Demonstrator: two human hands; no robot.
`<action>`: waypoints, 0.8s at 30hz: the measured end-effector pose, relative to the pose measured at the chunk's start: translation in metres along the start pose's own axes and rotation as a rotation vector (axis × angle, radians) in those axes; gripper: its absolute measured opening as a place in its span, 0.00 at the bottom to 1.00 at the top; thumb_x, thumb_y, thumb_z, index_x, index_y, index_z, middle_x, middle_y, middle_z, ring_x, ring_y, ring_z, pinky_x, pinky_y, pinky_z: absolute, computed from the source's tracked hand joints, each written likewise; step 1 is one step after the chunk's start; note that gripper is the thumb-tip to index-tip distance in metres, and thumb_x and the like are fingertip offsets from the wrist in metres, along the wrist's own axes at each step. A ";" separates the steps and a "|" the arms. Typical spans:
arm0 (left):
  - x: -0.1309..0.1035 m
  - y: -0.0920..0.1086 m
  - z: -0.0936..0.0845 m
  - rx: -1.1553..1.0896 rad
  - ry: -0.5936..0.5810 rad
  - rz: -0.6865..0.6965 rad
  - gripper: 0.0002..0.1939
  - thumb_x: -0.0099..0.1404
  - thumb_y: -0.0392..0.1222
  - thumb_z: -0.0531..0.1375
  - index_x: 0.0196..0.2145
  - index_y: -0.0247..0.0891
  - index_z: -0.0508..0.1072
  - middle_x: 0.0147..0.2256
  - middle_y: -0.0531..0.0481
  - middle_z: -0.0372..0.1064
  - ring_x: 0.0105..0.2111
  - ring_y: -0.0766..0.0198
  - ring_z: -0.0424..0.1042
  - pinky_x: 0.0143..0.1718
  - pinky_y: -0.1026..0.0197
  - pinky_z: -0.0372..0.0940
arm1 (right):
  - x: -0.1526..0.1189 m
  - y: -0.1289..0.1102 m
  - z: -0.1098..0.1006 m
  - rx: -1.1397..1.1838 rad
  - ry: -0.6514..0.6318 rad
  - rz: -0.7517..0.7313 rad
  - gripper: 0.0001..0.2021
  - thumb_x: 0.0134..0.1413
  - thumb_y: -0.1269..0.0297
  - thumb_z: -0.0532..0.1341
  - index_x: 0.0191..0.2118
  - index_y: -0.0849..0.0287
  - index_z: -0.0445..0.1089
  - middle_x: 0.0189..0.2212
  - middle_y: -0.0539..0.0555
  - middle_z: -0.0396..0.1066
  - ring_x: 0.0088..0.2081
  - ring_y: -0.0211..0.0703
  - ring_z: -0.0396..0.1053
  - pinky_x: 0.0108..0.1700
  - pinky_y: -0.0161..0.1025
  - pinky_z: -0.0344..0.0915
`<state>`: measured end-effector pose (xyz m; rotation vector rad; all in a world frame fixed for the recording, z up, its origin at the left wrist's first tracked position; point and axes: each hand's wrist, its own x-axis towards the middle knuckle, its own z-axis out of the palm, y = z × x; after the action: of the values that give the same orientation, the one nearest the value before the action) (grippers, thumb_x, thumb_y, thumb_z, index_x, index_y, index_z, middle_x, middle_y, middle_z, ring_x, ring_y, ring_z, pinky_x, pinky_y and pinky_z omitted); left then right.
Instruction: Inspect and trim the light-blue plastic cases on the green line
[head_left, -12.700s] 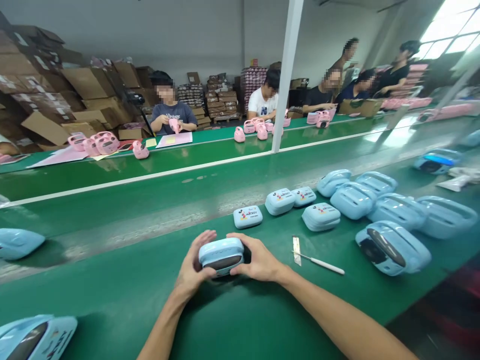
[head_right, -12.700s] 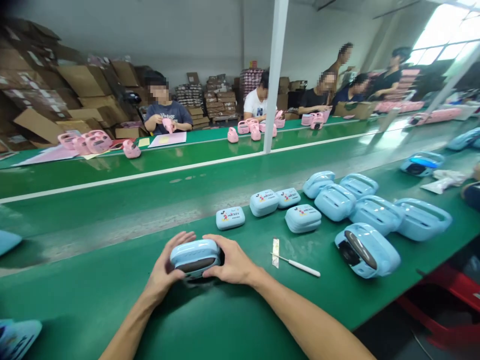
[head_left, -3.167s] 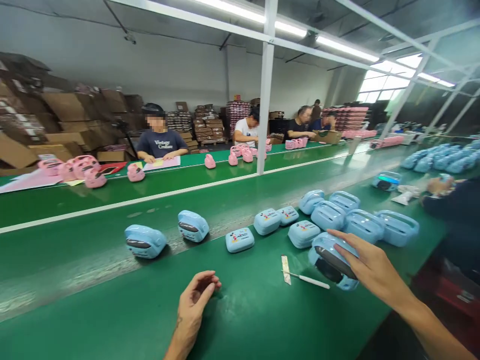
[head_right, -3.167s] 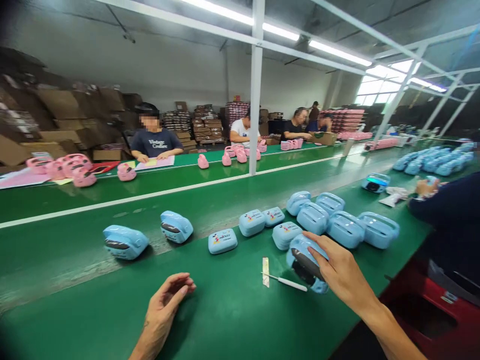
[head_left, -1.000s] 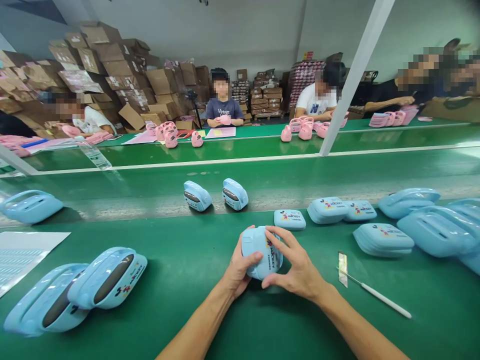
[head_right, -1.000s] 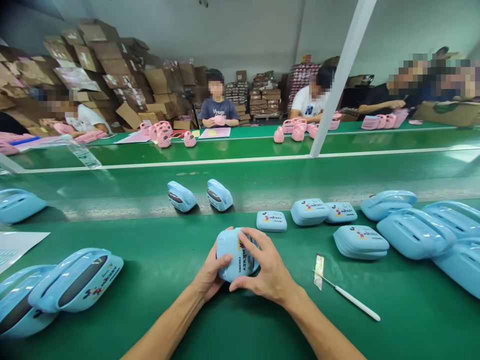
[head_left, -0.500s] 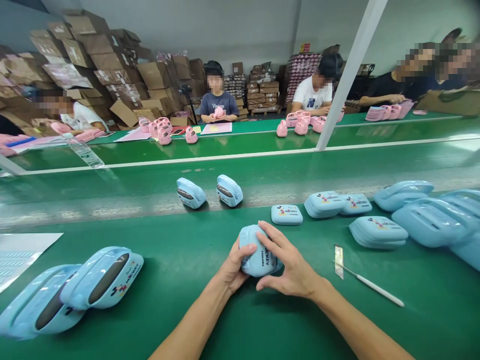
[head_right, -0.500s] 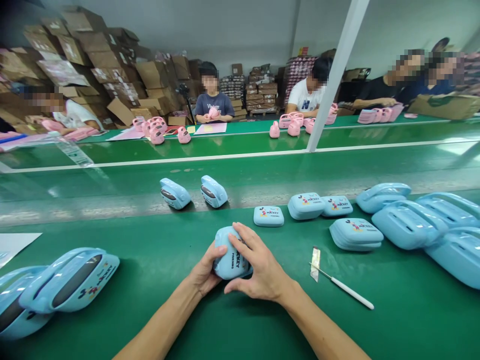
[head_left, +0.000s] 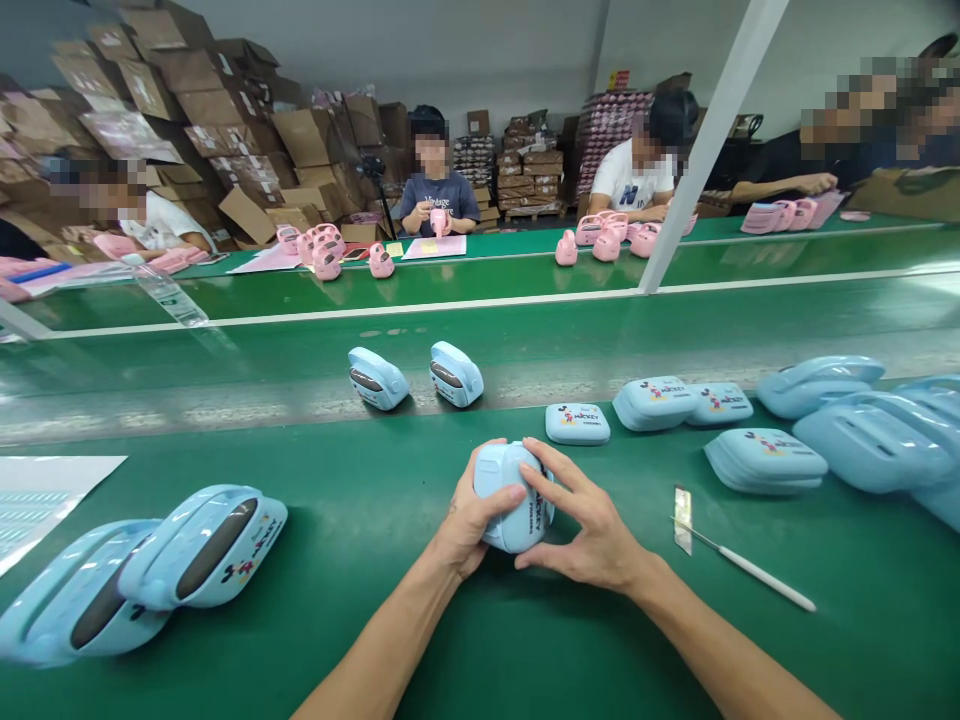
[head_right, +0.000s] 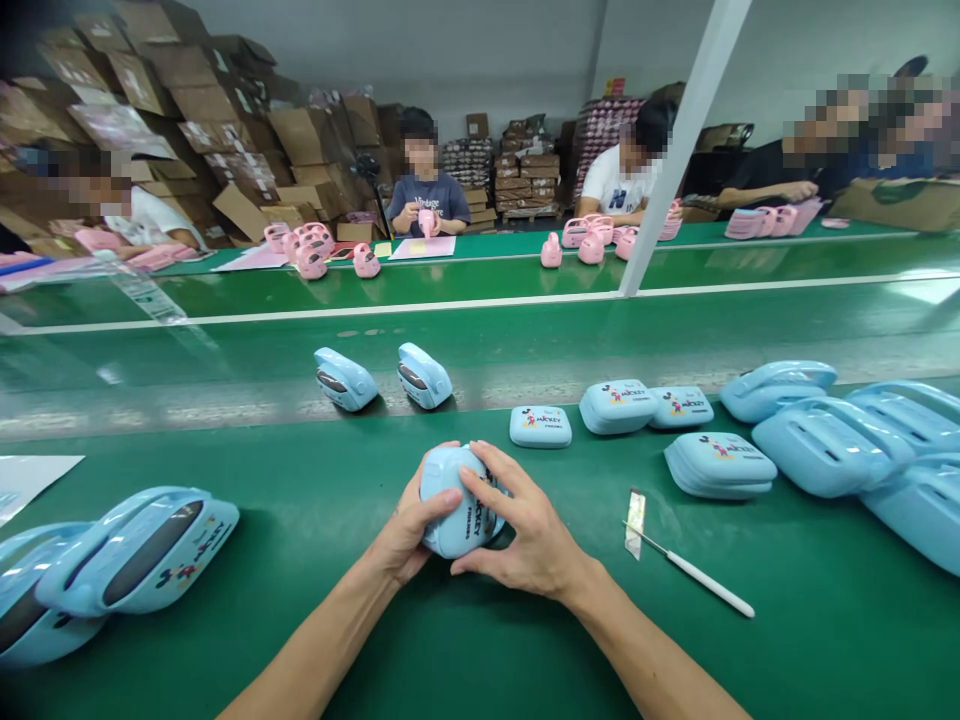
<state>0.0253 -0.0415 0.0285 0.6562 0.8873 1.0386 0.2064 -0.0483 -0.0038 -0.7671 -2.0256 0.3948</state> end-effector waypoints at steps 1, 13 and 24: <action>0.000 0.001 0.000 0.018 0.004 -0.003 0.43 0.44 0.44 0.78 0.57 0.42 0.67 0.46 0.44 0.76 0.45 0.51 0.75 0.50 0.49 0.68 | 0.000 0.001 0.000 -0.006 0.010 -0.015 0.49 0.48 0.54 0.75 0.72 0.47 0.52 0.70 0.64 0.54 0.68 0.63 0.57 0.65 0.60 0.63; 0.001 0.006 -0.002 0.215 0.002 0.051 0.43 0.43 0.47 0.78 0.54 0.43 0.65 0.43 0.47 0.75 0.42 0.55 0.74 0.46 0.53 0.69 | 0.005 -0.003 -0.014 -0.114 0.041 -0.086 0.46 0.47 0.54 0.75 0.70 0.48 0.58 0.64 0.64 0.65 0.62 0.62 0.66 0.62 0.61 0.66; -0.002 0.009 0.004 0.146 0.048 0.046 0.41 0.44 0.45 0.77 0.53 0.42 0.66 0.42 0.48 0.75 0.41 0.56 0.74 0.45 0.54 0.69 | 0.003 -0.010 0.003 -0.007 0.099 0.040 0.47 0.44 0.52 0.77 0.69 0.43 0.58 0.67 0.62 0.62 0.64 0.63 0.64 0.62 0.62 0.66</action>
<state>0.0242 -0.0404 0.0388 0.7793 1.0003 1.0408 0.1993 -0.0534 0.0023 -0.8165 -1.9224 0.3659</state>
